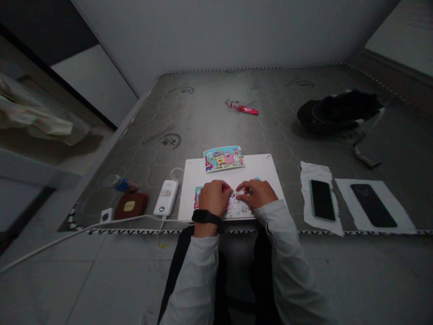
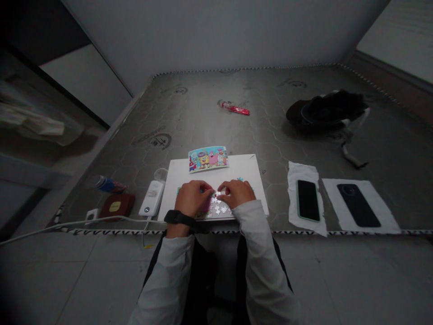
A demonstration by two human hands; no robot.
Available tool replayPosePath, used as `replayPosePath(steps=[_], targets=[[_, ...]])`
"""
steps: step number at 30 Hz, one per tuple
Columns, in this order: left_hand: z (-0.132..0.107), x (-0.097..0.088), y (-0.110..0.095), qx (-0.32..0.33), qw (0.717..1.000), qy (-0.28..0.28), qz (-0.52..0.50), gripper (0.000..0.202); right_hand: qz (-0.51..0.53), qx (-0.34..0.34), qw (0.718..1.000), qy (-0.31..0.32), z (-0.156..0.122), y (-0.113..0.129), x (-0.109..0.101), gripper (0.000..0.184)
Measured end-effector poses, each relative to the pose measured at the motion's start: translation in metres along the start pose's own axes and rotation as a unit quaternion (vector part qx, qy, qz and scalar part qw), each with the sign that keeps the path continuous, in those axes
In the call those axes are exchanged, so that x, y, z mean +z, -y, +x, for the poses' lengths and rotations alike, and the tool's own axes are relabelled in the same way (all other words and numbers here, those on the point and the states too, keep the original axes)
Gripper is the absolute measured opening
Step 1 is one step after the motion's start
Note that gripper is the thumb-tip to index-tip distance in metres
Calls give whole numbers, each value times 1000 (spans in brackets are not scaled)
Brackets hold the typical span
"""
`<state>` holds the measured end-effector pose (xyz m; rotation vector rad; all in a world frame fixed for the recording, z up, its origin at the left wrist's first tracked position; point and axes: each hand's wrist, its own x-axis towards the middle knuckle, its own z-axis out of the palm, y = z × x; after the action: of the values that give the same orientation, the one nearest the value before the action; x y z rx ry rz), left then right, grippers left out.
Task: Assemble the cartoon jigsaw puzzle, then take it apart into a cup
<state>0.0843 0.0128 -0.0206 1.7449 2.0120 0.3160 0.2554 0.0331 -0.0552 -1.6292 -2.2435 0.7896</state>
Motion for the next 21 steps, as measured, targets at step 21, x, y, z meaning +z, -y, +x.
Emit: replayPosePath(steps=[21], targets=[[-10, -30, 4, -69, 994, 48, 63, 14, -22, -4, 1000, -16, -6, 0, -13, 20]])
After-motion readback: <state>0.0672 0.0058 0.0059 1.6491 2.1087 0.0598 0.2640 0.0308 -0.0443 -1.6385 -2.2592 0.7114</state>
